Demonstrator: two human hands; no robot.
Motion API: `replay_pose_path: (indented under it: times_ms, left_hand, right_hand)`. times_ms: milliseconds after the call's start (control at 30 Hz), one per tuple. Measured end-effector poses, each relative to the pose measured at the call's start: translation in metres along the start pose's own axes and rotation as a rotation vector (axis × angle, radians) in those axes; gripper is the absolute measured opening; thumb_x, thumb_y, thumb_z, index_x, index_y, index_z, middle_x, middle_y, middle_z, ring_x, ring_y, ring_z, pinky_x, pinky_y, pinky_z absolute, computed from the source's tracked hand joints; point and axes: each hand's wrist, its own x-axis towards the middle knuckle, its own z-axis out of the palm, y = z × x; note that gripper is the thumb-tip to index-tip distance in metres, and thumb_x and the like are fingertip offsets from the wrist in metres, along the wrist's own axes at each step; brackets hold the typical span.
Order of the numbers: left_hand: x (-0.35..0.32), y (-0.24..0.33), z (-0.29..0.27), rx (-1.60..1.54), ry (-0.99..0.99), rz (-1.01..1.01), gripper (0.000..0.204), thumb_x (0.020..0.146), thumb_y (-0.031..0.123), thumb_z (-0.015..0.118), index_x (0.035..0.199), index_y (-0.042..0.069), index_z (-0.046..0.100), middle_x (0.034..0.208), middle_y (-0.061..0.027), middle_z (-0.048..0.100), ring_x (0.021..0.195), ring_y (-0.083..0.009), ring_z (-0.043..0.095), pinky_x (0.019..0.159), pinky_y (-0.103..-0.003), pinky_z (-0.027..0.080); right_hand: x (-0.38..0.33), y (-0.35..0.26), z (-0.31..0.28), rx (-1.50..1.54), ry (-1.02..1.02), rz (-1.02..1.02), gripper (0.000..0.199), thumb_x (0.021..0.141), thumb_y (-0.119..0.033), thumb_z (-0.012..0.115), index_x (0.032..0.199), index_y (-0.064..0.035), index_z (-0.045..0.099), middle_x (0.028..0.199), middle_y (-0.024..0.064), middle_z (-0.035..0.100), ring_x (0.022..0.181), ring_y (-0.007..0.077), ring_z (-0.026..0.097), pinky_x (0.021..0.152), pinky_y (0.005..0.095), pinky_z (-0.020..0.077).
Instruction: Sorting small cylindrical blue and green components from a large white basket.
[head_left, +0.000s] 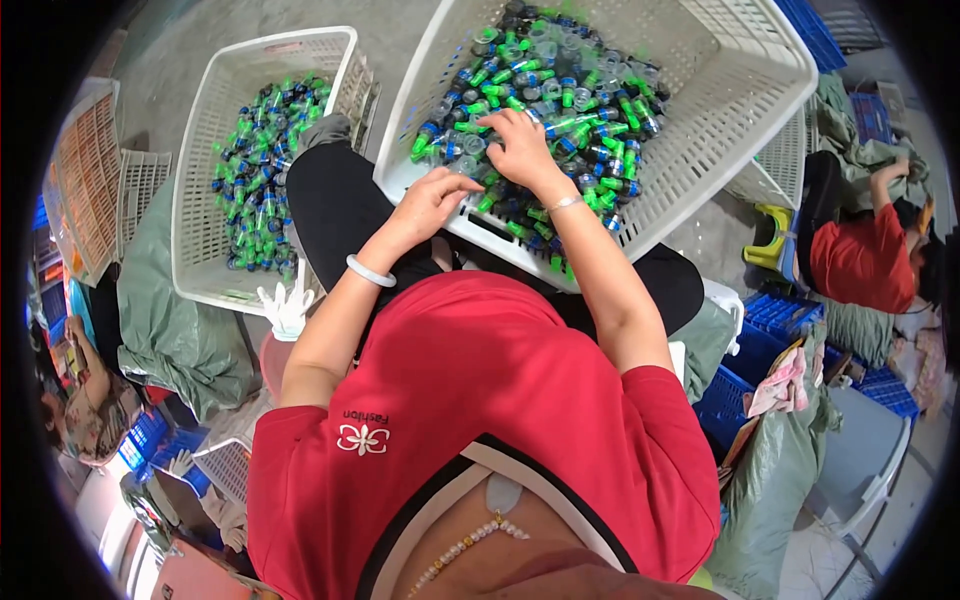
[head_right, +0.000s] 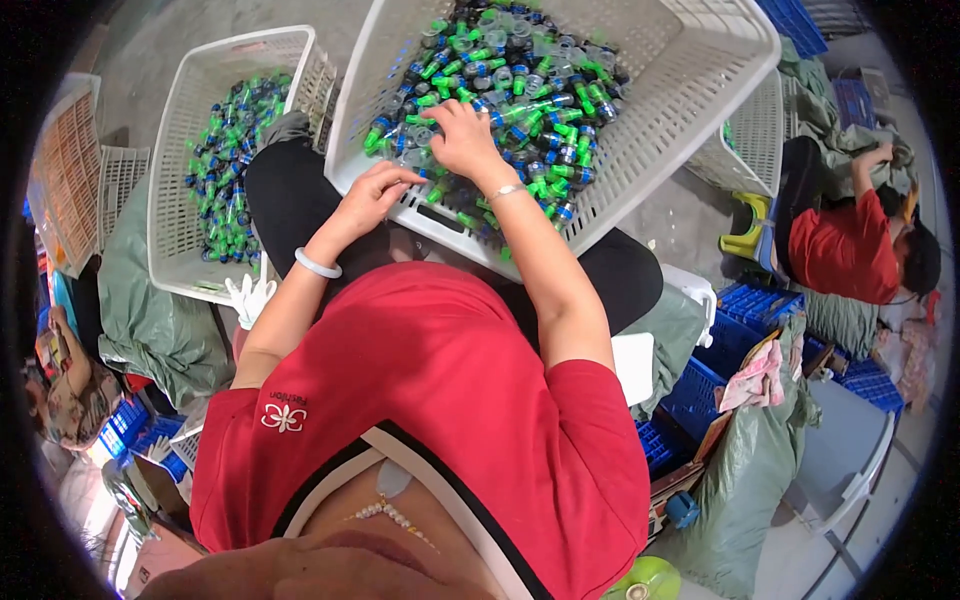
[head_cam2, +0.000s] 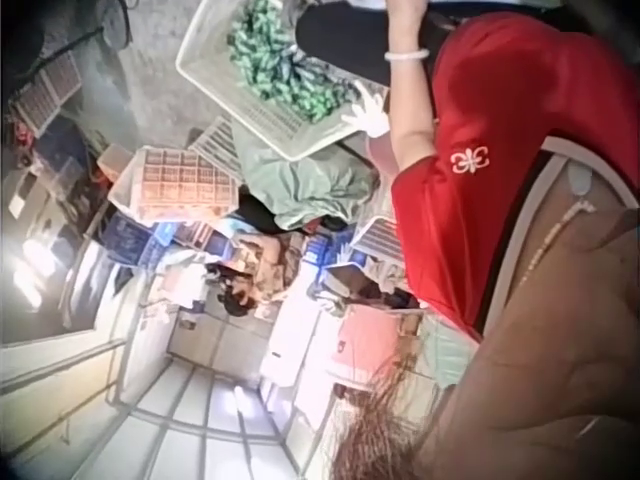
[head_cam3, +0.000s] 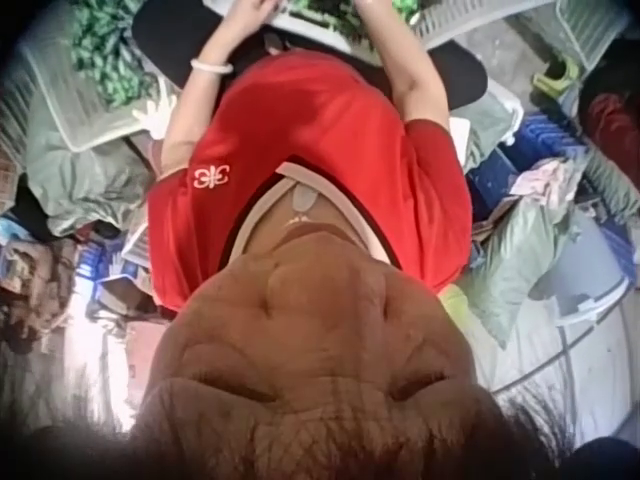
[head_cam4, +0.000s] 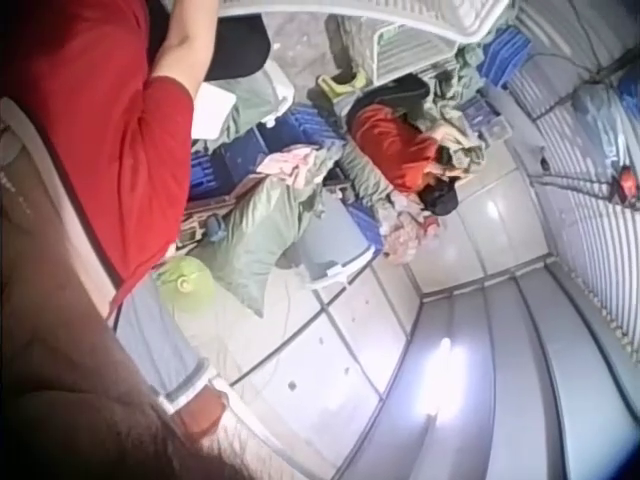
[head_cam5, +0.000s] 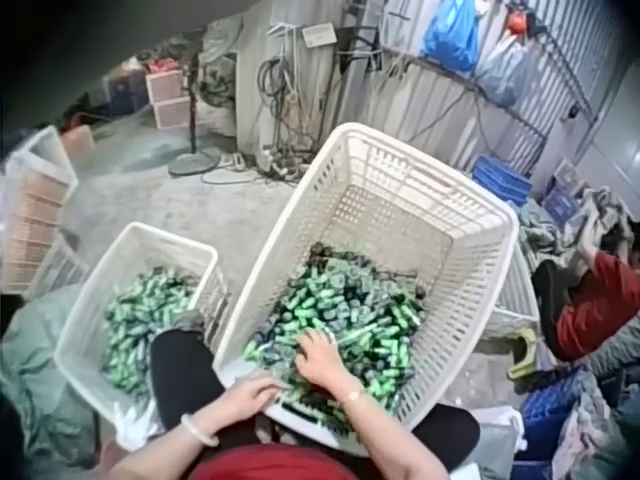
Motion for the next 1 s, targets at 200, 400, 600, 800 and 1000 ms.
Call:
replay_pose_path:
  times_ms: [200,400,600,800,1000]
  left_hand:
    - [-0.003,-0.011,0.003,0.027,-0.022,0.045,0.019,0.089,0.009,0.057,0.107,0.009,0.065,0.103,-0.0098,0.057,0.093,-0.0239,0.057,0.084,-0.032,0.046]
    - [0.024,-0.021,0.009,-0.378,-0.135,0.188,0.019,0.087,0.016,0.061,0.104,0.008,0.063,0.108,-0.0116,0.054,0.095,-0.0266,0.057,0.082,-0.035,0.048]
    - [0.098,-0.043,0.016,0.432,0.378,-0.126,0.038,0.082,0.022,0.066,0.117,0.011,0.054,0.109,-0.0162,0.054,0.099,-0.0335,0.057,0.079,-0.043,0.051]
    - [0.137,-0.061,0.025,0.648,0.204,-0.101,0.043,0.080,0.022,0.069,0.118,0.011,0.053,0.105,-0.0172,0.056,0.097,-0.0349,0.058,0.081,-0.045,0.050]
    - [0.128,-0.097,0.020,0.381,0.218,-0.091,0.034,0.078,0.021,0.068,0.109,0.010,0.060,0.104,-0.0163,0.057,0.096,-0.0341,0.058,0.085,-0.043,0.048]
  right_hand:
    - [-0.018,-0.040,-0.001,0.803,-0.263,0.223,0.026,0.087,-0.022,0.064,0.105,-0.0041,0.061,0.092,0.0063,0.062,0.083,0.0173,0.060,0.073,0.0319,0.0492]
    - [-0.063,-0.020,-0.011,0.845,-0.080,0.562,0.022,0.090,-0.021,0.062,0.099,-0.0021,0.060,0.081,0.0050,0.063,0.072,0.0122,0.057,0.065,0.0271,0.0472]
    - [-0.105,-0.017,-0.035,1.055,0.160,0.744,0.013,0.093,-0.020,0.061,0.096,-0.0073,0.058,0.076,-0.0029,0.057,0.064,0.0047,0.051,0.054,0.0191,0.0393]
    - [-0.125,-0.028,-0.032,0.948,0.157,0.697,0.013,0.092,-0.017,0.062,0.096,-0.0051,0.058,0.075,-0.0034,0.056,0.064,0.0038,0.050,0.055,0.0201,0.0400]
    - [-0.122,-0.029,-0.038,1.007,0.211,0.738,0.013,0.092,-0.016,0.062,0.096,-0.0044,0.058,0.073,-0.0037,0.055,0.064,0.0038,0.050,0.056,0.0206,0.0400]
